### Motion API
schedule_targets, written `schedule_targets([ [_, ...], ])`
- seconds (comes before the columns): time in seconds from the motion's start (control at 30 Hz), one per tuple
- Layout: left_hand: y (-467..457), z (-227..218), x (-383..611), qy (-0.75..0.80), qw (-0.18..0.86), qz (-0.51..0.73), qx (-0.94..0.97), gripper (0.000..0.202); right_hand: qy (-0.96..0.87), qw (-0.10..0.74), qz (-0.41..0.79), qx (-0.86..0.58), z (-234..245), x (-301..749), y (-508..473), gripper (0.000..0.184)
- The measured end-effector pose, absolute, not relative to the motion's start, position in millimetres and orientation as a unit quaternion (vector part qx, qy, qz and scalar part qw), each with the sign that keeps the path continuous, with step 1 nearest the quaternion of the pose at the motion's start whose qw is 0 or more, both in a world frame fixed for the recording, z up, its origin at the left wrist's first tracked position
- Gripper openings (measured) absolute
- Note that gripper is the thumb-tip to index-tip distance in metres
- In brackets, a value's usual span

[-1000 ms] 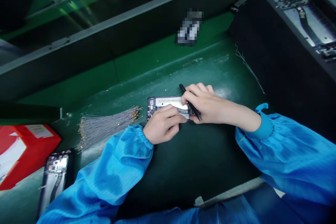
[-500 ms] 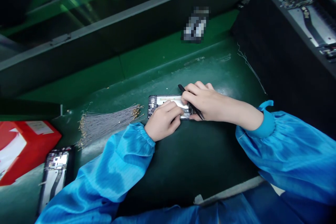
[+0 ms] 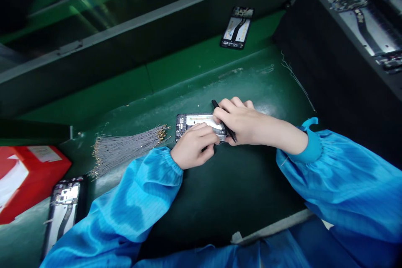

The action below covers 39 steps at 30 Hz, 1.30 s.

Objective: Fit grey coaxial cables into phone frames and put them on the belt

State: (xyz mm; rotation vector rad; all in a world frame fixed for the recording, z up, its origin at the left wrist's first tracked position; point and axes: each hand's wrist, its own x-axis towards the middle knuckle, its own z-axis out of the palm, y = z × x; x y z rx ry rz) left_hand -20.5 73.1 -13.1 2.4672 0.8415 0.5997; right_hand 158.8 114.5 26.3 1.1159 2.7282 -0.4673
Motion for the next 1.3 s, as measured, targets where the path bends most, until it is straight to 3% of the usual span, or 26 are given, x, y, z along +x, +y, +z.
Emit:
schedule_targets([
  [0.2,73,-13,-20,0.300,0.214,0.214,0.905,0.019,0.906,0.069,-0.164,0.384,23,159,116,0.032],
  [0.4,69,-12,-22,0.326,0.191,0.265,0.887,0.014,0.903,-0.063,-0.243,0.348,11,182,111,0.025],
  [0.7,65,-8,-24,0.361,0.118,0.330,0.864,0.012,0.930,-0.129,-0.033,0.341,-7,158,148,0.036],
  [0.9,65,-14,-23,0.380,0.121,0.314,0.861,0.013,0.812,-0.201,0.021,0.548,-19,150,242,0.032],
  [1.13,65,-15,-22,0.398,0.137,0.291,0.859,0.015,0.676,-0.176,0.042,0.714,-32,163,310,0.046],
  [1.3,65,-17,-18,0.404,0.133,0.285,0.859,0.015,0.655,-0.169,0.050,0.734,-30,160,326,0.040],
])
